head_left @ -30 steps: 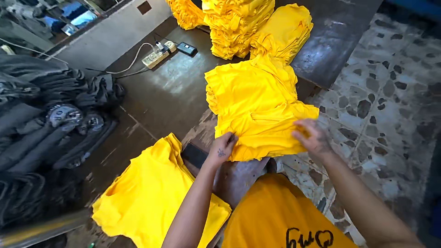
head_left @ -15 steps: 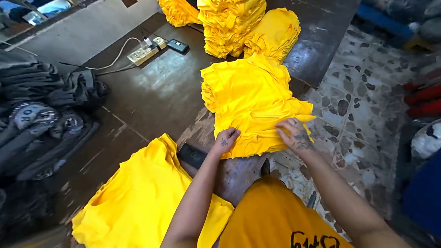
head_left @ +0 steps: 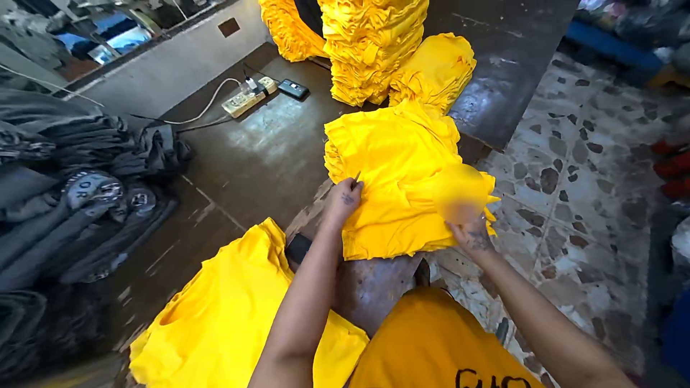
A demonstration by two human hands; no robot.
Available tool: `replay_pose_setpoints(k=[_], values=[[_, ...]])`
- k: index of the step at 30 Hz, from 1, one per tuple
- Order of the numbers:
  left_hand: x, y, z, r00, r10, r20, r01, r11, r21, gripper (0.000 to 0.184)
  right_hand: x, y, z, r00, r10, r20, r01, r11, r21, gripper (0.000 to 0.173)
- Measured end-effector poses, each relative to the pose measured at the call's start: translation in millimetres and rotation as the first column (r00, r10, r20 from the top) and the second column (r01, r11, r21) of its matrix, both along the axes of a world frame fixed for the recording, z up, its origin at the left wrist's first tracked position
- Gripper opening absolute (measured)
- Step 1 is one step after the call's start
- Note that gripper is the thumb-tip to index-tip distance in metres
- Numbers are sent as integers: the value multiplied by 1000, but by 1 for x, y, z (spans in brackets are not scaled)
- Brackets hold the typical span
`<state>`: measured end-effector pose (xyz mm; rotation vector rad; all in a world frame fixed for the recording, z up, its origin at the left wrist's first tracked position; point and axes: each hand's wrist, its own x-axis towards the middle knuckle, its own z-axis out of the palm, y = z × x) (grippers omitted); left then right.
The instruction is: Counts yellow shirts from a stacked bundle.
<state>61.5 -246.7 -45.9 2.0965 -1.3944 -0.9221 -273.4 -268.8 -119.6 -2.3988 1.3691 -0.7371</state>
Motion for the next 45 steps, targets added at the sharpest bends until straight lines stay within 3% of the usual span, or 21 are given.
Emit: replay_pose_setpoints(k=[2, 5, 7, 9, 11, 12, 15, 16, 19, 20, 22, 24, 26, 28, 30, 31, 33, 36, 41, 43, 45], values=[[-35, 13, 11, 983, 13, 184, 26, 977, -210, 29, -1, -35, -12, 998, -43, 37, 49, 985, -163, 38], [-85, 31, 9, 905, -271, 328, 390, 839, -381, 20, 13, -74, -8, 995, -22, 93, 38, 984, -172, 27], [-76, 21, -28, 859, -296, 418, 433, 855, -284, 19, 24, -99, -14, 998, -6, 68, 15, 991, -130, 26], [-41, 2, -65, 899, -211, 384, 261, 962, -83, 27, 34, -118, -31, 1000, 4, -30, -6, 998, -58, 29], [-19, -14, -75, 927, -107, 360, 140, 988, -66, 29, 41, -129, -34, 993, 15, -121, -13, 1000, 17, 32], [-20, -14, -67, 922, -101, 374, 152, 982, -109, 29, 41, -132, -30, 990, 28, -138, -21, 998, 56, 32], [-48, 25, -29, 873, -221, 436, 397, 839, -371, 29, 27, -133, -22, 988, 126, -92, -114, 985, 126, 36], [-58, 42, -16, 843, -334, 422, 492, 795, -355, 30, 20, -131, -20, 986, 157, -61, -147, 978, 147, 39], [-61, 66, -11, 724, -620, 301, 658, 752, -34, 31, 0, -120, -12, 983, 109, 151, -134, 977, 164, 41], [-53, 65, -16, 745, -625, 233, 637, 770, 30, 28, -5, -113, -4, 979, 49, 200, -84, 982, 171, 42], [-42, 58, -17, 833, -548, 82, 551, 835, -12, 26, -12, -88, 18, 966, -70, 248, 30, 987, 160, 43], [-34, 52, -15, 875, -472, -106, 472, 881, -28, 33, -10, -48, 37, 949, -72, 308, 57, 997, 57, 37], [-25, 47, -22, 875, -416, -247, 426, 905, -15, 36, 14, 1, 50, 945, 29, 326, -37, 999, 17, 31], [-20, 42, -26, 863, -388, -324, 415, 910, 13, 36, 42, 33, 56, 967, 177, 185, -203, 970, 136, 38], [-19, 39, -25, 857, -371, -357, 413, 909, 47, 36, 61, 32, 45, 972, 236, 8, -231, 939, 254, 45], [-20, 39, -26, 858, -365, -361, 412, 909, 61, 36, 61, 25, 32, 977, 211, -37, -194, 946, 260, 38], [-21, 41, -28, 860, -359, -362, 410, 909, 74, 36, 51, 10, 11, 988, 134, -75, -118, 976, 185, 27], [-20, 46, -42, 850, -344, -400, 377, 926, 3, 33, 42, 0, 25, 984, 105, -141, -82, 983, 163, 20], [-21, 64, -67, 812, -168, -559, 87, 982, -169, 32, 65, 26, 47, 964, 267, 1, -267, 961, 70, 20], [-16, 78, -56, 854, -204, -480, 136, 976, -173, 35, 74, 32, 49, 948, 318, 11, -317, 940, 123, 21], [-16, 86, -42, 893, -309, -328, 294, 951, -94, 50, 73, 32, 39, 946, 324, -4, -320, 935, 155, 22]])
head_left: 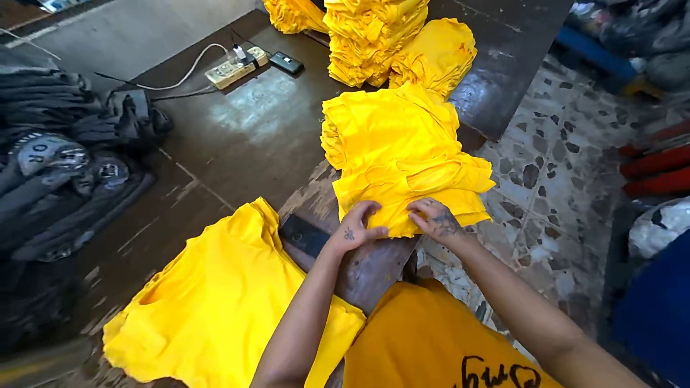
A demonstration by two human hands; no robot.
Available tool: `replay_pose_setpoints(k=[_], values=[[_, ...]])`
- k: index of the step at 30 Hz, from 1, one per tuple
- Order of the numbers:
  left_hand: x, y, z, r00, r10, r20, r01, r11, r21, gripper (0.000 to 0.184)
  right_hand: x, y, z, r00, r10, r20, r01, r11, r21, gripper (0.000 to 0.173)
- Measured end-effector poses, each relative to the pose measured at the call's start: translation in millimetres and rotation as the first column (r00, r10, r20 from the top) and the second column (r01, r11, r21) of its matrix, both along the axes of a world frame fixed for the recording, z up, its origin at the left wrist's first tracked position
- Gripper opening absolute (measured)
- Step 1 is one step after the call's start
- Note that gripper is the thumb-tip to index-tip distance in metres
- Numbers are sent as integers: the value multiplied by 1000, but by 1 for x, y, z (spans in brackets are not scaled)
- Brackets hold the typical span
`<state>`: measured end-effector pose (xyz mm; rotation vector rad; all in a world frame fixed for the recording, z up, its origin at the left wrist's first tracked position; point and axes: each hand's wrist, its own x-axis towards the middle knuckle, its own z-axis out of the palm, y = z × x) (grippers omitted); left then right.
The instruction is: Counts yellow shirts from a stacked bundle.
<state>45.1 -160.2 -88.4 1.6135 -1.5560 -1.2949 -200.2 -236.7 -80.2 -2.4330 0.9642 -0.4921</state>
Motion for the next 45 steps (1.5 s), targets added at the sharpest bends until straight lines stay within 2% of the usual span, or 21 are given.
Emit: replay_pose_setpoints(k=[2, 3, 6, 9, 12, 14, 16, 19, 23, 26, 31, 36, 39, 41, 43, 45], values=[[-3, 0, 5, 981, -93, 173, 85, 995, 54, 42, -6, 1, -7, 999, -24, 34, 25, 999, -33, 21], [-4, -1, 2, 980, -79, 183, 68, 996, 60, 37, -8, 3, -5, 997, -41, 60, 43, 998, -41, 20], [-4, -6, 4, 996, 5, 88, -14, 995, 95, 36, -6, 18, 6, 984, -59, 166, 70, 995, -64, 18], [-6, -12, 12, 999, 20, 35, -25, 990, 139, 36, 8, 29, 3, 978, 9, 211, 14, 994, -108, 20], [-5, -17, 14, 1000, 18, 14, -20, 988, 151, 36, 30, 25, 0, 991, 77, 107, -71, 995, -64, 30], [-4, -17, 15, 1000, 11, 14, -13, 985, 169, 36, 39, 17, -4, 993, 93, 66, -91, 995, -27, 21], [-4, -16, 15, 1000, 9, 18, -12, 985, 171, 36, 41, 11, 3, 994, 43, 101, -53, 994, 92, 19], [-3, -13, 16, 998, 18, 66, -28, 987, 156, 37, 30, -3, 17, 993, -24, 112, -24, 909, 415, 26], [-5, -8, 19, 960, -20, 279, -15, 992, 123, 46, 20, -13, 23, 997, -32, 70, -18, 789, 615, 28], [-8, -3, 41, 921, -81, 382, 64, 996, 57, 42, 20, -15, 23, 998, -35, 57, -8, 779, 627, 29], [-22, -12, 81, 824, -337, 455, 269, 940, 208, 39, 22, -13, 24, 998, -29, 58, -12, 797, 604, 27], [-30, -19, 81, 779, -395, 487, 329, 918, 220, 37, 20, -11, 20, 995, -19, 99, -41, 822, 568, 27], [-28, -20, 71, 801, -374, 468, 314, 927, 205, 36, 12, -10, 17, 986, -63, 151, -26, 853, 522, 25], [-24, -17, 60, 856, -308, 416, 265, 951, 158, 41, -2, -5, 33, 991, -65, 115, -2, 863, 504, 30], [-21, -18, 55, 864, -309, 398, 265, 950, 163, 47, -18, 5, 59, 999, 32, 26, -41, 827, 561, 40], [-19, -19, 56, 848, -344, 403, 289, 938, 193, 37, -30, 22, 72, 992, 127, -12, -93, 786, 612, 39]])
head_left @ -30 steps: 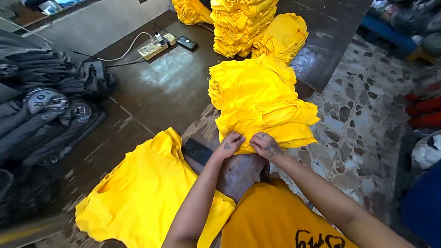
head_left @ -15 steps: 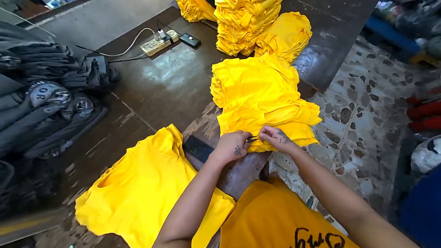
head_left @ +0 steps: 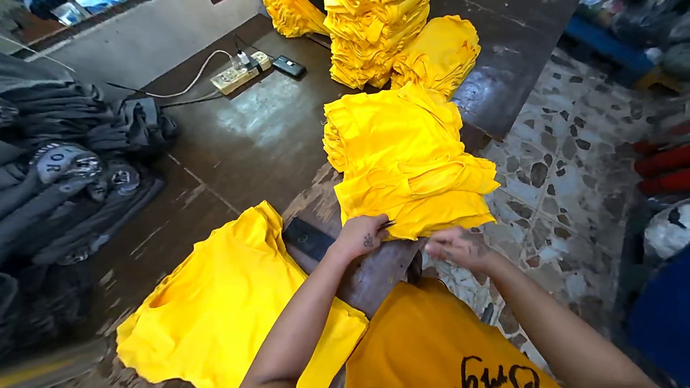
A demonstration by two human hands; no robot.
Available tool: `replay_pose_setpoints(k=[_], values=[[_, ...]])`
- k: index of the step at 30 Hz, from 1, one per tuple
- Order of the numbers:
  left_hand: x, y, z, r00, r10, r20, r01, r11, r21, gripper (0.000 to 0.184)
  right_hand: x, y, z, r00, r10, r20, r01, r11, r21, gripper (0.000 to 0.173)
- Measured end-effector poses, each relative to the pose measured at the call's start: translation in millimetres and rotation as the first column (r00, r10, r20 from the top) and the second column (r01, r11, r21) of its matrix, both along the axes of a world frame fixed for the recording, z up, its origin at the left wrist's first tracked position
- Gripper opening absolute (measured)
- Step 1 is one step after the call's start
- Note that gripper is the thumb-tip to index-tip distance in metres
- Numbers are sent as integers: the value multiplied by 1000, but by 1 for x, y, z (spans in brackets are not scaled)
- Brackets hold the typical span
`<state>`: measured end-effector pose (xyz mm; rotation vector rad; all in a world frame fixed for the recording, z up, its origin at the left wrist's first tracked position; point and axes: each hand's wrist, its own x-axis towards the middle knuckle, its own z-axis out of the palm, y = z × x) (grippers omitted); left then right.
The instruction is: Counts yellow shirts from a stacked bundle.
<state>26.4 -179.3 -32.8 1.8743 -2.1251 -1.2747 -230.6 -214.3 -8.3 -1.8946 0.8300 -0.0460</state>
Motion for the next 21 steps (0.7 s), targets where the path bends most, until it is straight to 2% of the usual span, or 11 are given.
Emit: replay_pose_setpoints(k=[2, 4, 6, 8, 10, 12, 15, 17, 18, 20, 21], values=[[8, -8, 1, 996, 49, -69, -50, 999, -21, 35, -7, 14, -9, 1000, -13, -6, 13, 998, -54, 31], [20, -23, -10, 973, 145, -181, -171, 976, -132, 32, -15, 14, -34, 992, -116, -51, 100, 963, -251, 36], [31, -51, -25, 927, 265, -268, -320, 928, -189, 32, -25, -16, -76, 957, -291, 10, 247, 794, -556, 45], [36, -78, -53, 896, 407, -179, -438, 878, -194, 37, -34, -68, -112, 902, -431, 32, 328, 633, -701, 48], [33, -89, -82, 837, 533, -126, -547, 816, -185, 43, -35, -114, -121, 856, -512, -75, 345, 672, -655, 50], [25, -84, -86, 774, 610, -171, -633, 734, -248, 44, -30, -143, -119, 841, -523, -139, 362, 734, -574, 49], [6, -43, -56, 811, 532, -242, -568, 621, -540, 34, -33, -155, -108, 842, -537, -51, 463, 767, -444, 44], [-6, -14, -42, 848, 420, -322, -521, 553, -650, 24, -40, -143, -98, 823, -564, 71, 532, 721, -444, 44], [-10, -1, -31, 861, 381, -337, -508, 612, -606, 24, -42, -129, -92, 821, -558, 125, 538, 679, -500, 45], [-11, 12, -12, 881, 347, -322, -455, 808, -374, 39, -36, -90, -85, 853, -450, 264, 496, 544, -676, 41], [-10, 13, -6, 884, 342, -318, -428, 866, -259, 47, -25, -67, -78, 874, -371, 314, 474, 512, -716, 37]])
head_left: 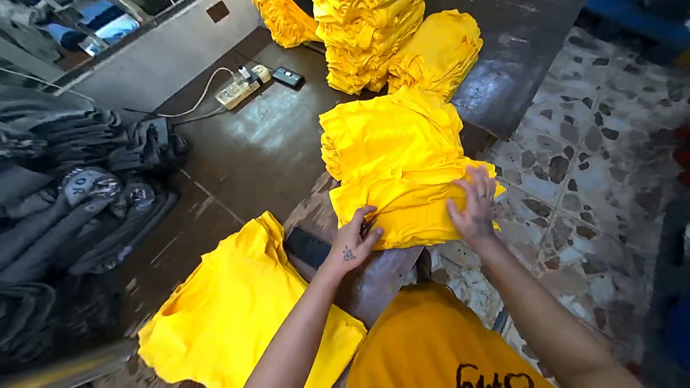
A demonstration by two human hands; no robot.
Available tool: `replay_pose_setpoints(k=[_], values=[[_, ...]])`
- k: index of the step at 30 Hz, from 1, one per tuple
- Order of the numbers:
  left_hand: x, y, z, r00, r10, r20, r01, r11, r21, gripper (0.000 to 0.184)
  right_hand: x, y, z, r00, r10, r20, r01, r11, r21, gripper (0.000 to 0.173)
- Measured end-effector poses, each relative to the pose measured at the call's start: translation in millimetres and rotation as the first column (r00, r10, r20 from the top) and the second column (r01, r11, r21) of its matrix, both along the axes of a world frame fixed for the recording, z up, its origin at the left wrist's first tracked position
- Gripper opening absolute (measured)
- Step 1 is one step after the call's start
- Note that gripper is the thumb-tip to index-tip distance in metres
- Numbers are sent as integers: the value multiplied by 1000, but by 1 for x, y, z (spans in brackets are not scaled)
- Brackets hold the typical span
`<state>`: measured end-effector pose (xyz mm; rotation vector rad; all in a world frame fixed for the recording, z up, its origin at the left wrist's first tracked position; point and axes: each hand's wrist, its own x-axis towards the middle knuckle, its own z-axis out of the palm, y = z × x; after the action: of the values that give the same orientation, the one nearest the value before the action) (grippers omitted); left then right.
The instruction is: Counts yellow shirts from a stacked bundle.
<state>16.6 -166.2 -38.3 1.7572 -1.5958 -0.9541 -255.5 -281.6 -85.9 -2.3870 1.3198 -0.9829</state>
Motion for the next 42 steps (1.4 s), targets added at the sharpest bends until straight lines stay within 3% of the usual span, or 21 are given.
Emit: replay_pose_setpoints(k=[2, 4, 6, 10, 16, 20, 23, 25, 28, 32, 37, 42], values=[[0, -2, 1, 997, -35, -63, 42, 994, 101, 52, 28, 42, 15, 983, 184, -18, -184, 983, 13, 25], [-2, -8, -5, 993, -45, -108, 56, 994, 97, 46, 54, 59, 19, 928, 361, -97, -327, 909, 257, 25], [-3, -16, -14, 990, -65, -126, 80, 990, 117, 39, 68, 57, 15, 894, 417, -166, -277, 804, 526, 31], [7, -23, -35, 987, -97, -128, 128, 957, 259, 39, 67, 55, 24, 896, 424, -135, -242, 719, 652, 21], [11, -1, -43, 987, -103, -126, 126, 974, 190, 43, 41, 78, 20, 927, 375, -5, -304, 761, 573, 16], [11, 1, -54, 988, -56, -142, 73, 990, 117, 41, 57, 76, -6, 958, 258, -128, -167, 859, 484, 27], [7, -2, -63, 986, -47, -160, 71, 986, 148, 44, 69, 74, -12, 955, 254, -154, -133, 829, 543, 20], [8, 1, -60, 989, -48, -140, 70, 985, 156, 44, 68, 75, -1, 971, 232, -58, -151, 783, 604, 17], [11, 12, -50, 994, -90, -63, 100, 978, 183, 43, 52, 80, 8, 973, 221, 67, -211, 738, 641, 15], [16, 25, -31, 985, -159, 65, 147, 976, 159, 39, 46, 89, 7, 954, 274, 121, -298, 817, 494, 12], [6, 34, -12, 898, -300, 321, 334, 941, -55, 33, 54, 95, 5, 944, 316, 100, -331, 913, 239, 9], [-4, 33, -15, 842, -330, 426, 435, 883, -176, 36, 55, 95, 7, 948, 306, 91, -318, 932, 176, 8]])
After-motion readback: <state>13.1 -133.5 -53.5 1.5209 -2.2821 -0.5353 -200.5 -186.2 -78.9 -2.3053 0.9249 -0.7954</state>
